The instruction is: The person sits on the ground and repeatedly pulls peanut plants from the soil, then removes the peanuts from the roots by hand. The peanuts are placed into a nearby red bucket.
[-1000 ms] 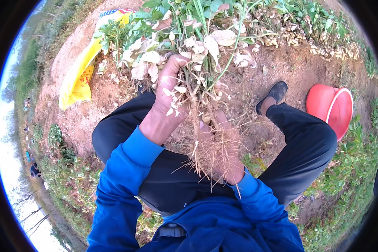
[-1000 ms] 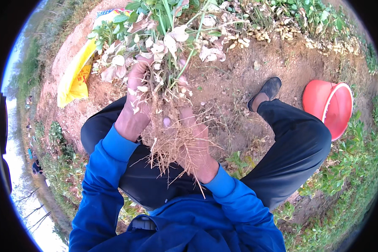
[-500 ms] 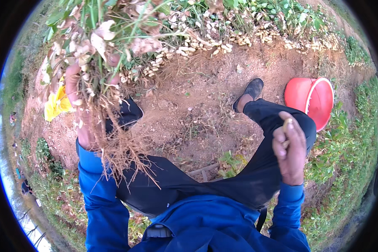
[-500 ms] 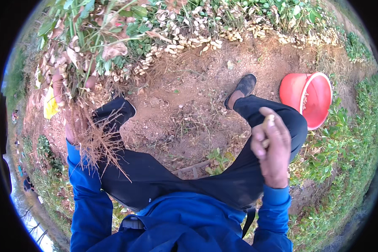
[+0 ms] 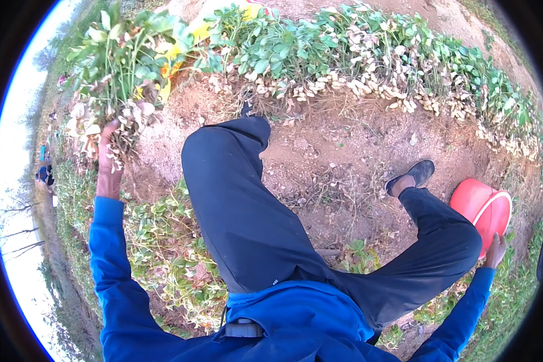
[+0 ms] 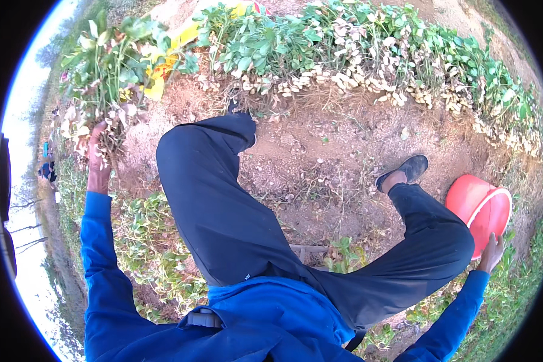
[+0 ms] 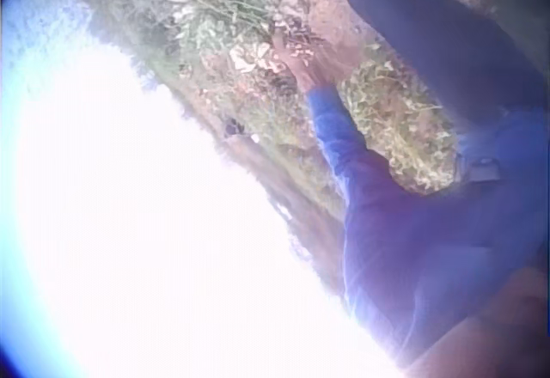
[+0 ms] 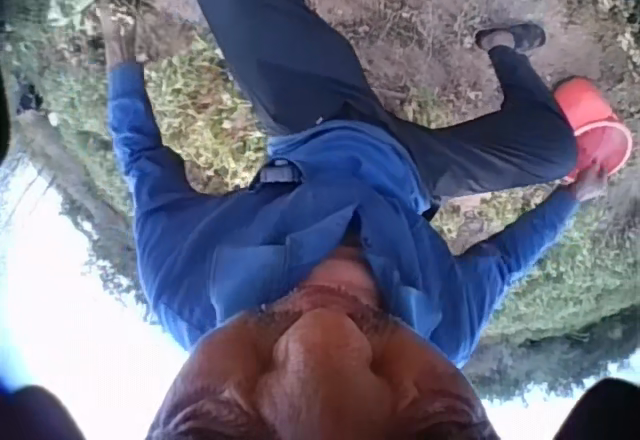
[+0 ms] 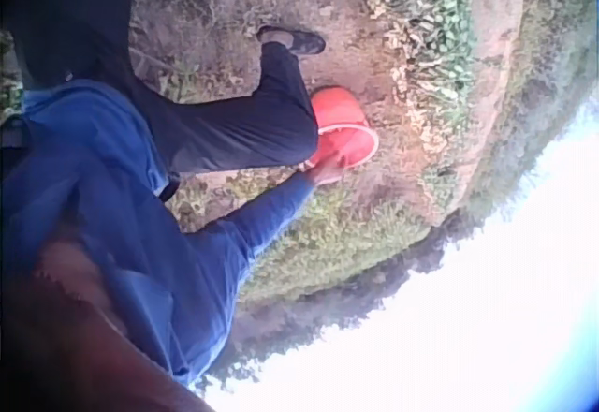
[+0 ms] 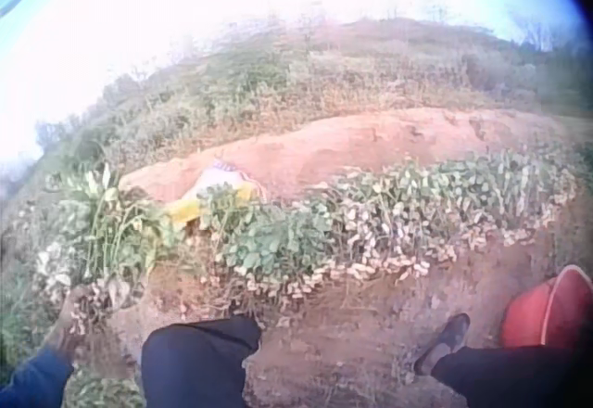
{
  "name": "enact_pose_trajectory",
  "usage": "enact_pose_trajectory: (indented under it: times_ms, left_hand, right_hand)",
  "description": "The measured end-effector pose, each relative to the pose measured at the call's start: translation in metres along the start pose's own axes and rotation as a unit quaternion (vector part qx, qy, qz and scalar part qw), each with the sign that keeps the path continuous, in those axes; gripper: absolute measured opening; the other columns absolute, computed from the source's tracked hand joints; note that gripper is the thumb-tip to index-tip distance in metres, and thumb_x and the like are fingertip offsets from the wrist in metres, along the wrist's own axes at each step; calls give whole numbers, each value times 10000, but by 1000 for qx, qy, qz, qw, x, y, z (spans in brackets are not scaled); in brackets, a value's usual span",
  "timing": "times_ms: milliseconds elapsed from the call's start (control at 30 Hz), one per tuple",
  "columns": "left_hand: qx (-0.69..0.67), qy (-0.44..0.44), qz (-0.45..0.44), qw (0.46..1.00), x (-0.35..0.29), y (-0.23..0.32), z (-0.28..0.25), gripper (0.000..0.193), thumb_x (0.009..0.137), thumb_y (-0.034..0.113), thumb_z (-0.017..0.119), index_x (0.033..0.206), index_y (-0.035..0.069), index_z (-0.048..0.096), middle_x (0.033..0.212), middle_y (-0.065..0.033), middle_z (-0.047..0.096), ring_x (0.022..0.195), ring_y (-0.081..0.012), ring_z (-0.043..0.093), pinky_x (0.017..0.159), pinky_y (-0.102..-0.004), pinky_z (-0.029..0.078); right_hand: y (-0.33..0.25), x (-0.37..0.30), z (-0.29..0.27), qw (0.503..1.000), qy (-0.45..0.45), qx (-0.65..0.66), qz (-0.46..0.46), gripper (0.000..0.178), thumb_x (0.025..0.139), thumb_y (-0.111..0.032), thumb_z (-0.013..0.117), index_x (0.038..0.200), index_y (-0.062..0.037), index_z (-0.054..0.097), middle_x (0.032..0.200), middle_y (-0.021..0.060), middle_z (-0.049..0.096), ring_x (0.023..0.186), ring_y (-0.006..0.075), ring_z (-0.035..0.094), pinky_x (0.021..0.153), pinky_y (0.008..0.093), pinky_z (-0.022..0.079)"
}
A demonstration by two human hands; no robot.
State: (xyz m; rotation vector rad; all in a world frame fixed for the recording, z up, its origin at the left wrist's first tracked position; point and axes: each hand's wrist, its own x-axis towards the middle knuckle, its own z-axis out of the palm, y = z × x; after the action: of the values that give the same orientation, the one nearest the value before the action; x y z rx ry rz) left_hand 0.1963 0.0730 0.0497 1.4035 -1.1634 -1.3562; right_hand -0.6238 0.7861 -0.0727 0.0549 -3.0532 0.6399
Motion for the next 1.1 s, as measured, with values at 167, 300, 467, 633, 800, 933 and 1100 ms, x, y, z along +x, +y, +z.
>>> enact_pose_trajectory:
  times_ms: [167, 300, 467, 633, 800, 933, 1100]
  left_hand:
    - [125, 103, -173, 972, 15, -160, -56, 636, 820, 356, 718, 1306, -18, 547, 1218, -190, 608, 1111, -288, 578, 926, -444, 490]
    - [86, 176, -274, 942, 35, -285, -63, 437, 828, 250, 734, 1140, -27, 608, 1040, -189, 659, 939, -269, 652, 806, -420, 545]
    - [368, 111, -294, 875, 40, -381, -98, 281, 839, 227, 723, 967, -18, 670, 887, -218, 682, 803, -285, 681, 710, -414, 558]
    - [681, -88, -100, 720, 74, -272, 1, 257, 865, 235, 682, 847, -21, 702, 730, -271, 671, 645, -340, 683, 631, -443, 552]
    - [467, 36, 72, 880, 182, -191, 106, 343, 891, 226, 579, 1073, -43, 692, 857, -209, 719, 805, -296, 710, 734, -396, 534]
    - [551, -47, 51, 831, 277, -211, 168, 716, 852, 370, 664, 1323, -144, 503, 1118, -301, 670, 1059, -357, 668, 975, -417, 503]
    - [566, -63, -29, 821, 309, -246, 206, 628, 809, 385, 741, 1143, -128, 600, 938, -232, 692, 834, -301, 683, 767, -413, 547]
  right_hand:
    - [-176, -130, -13, 986, -74, 91, -122, 455, 994, -271, 577, 1360, -1, 569, 1210, 101, 656, 1046, 136, 613, 792, 258, 486]
    - [-261, -183, 1, 956, -96, 131, -243, 350, 1022, -152, 537, 1346, -31, 592, 1132, 61, 660, 941, 94, 593, 741, 248, 459]
    - [-359, -223, 65, 924, -260, 76, -268, 193, 998, -68, 534, 1141, 17, 633, 991, 32, 634, 861, 105, 575, 768, 249, 446]
    - [-410, -252, 73, 881, -349, -27, -317, 183, 915, -2, 531, 1077, 33, 609, 942, 112, 619, 837, 154, 592, 744, 290, 461]
    - [-453, -276, 82, 834, -416, -28, -361, 190, 909, -21, 547, 1084, 35, 592, 919, 122, 627, 825, 187, 594, 762, 291, 465]
    - [-451, -266, 80, 766, -472, -110, -422, 266, 971, -74, 596, 1220, 20, 597, 1077, 231, 665, 955, 356, 668, 859, 402, 538]
    - [-446, -261, 83, 767, -446, -116, -447, 262, 971, -56, 588, 1212, 45, 589, 1072, 225, 666, 957, 359, 669, 854, 410, 539]
